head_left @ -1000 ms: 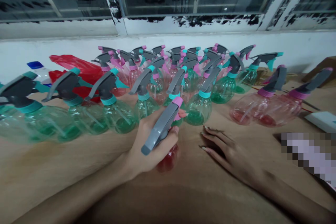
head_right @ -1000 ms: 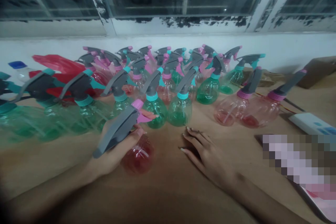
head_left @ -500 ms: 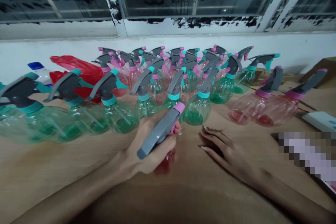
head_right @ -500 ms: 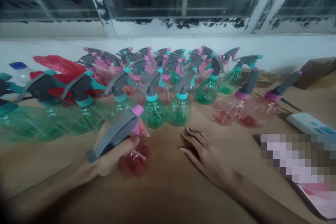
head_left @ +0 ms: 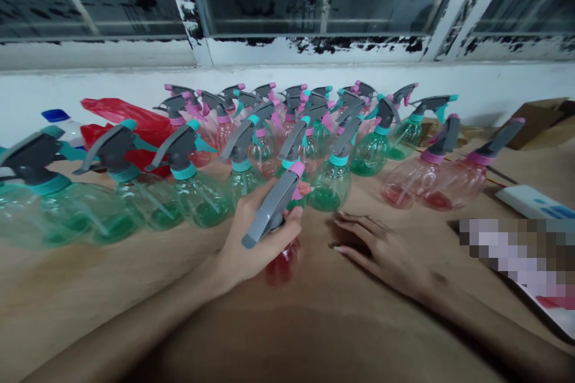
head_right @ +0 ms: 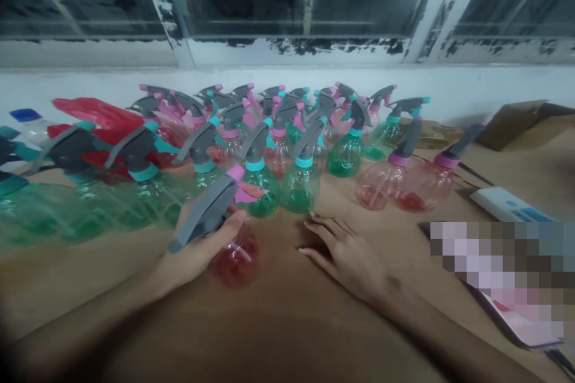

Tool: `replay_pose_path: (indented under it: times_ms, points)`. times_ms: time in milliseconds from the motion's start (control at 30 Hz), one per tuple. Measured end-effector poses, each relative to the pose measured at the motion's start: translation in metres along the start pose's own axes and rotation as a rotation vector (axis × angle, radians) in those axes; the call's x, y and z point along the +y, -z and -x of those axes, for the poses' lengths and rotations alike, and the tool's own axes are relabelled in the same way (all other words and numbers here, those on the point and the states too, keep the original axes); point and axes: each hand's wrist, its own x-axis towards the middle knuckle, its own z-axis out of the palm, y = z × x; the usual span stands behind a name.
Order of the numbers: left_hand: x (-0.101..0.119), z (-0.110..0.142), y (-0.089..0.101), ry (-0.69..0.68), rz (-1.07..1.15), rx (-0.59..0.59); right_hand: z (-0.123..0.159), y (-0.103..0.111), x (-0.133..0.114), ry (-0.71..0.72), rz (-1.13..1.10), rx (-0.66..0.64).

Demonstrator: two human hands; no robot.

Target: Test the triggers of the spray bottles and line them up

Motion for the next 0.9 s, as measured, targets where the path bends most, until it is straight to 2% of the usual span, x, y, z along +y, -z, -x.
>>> replay_pose_path:
  times_ms: [200,367,567,667,767,900]
  points:
    - [0.007,-0.005,-0.016,-0.017,0.032,-0.01,0.001,0.033,-0.027,0.029,-0.156,-0.11]
    - [0.024,-0.017,-0.051,-0.005,0.161,-0.066,0.006,0.055,-0.045,0.013,-0.245,-0.078]
    - [0.042,-0.046,-0.112,-0.1,0.24,-0.142,0.014,0.059,-0.022,-0.134,-0.111,0.076]
    - [0.047,-0.062,-0.133,-0.104,0.256,-0.165,0.014,0.065,-0.008,-0.193,-0.006,0.092]
    - [0.049,-0.072,-0.138,-0.063,0.284,-0.187,0.01,0.073,0.005,-0.205,-0.011,0.12]
    - [0.044,-0.059,-0.122,-0.011,0.21,-0.248,0.001,0.078,0.023,-0.233,-0.025,0.106]
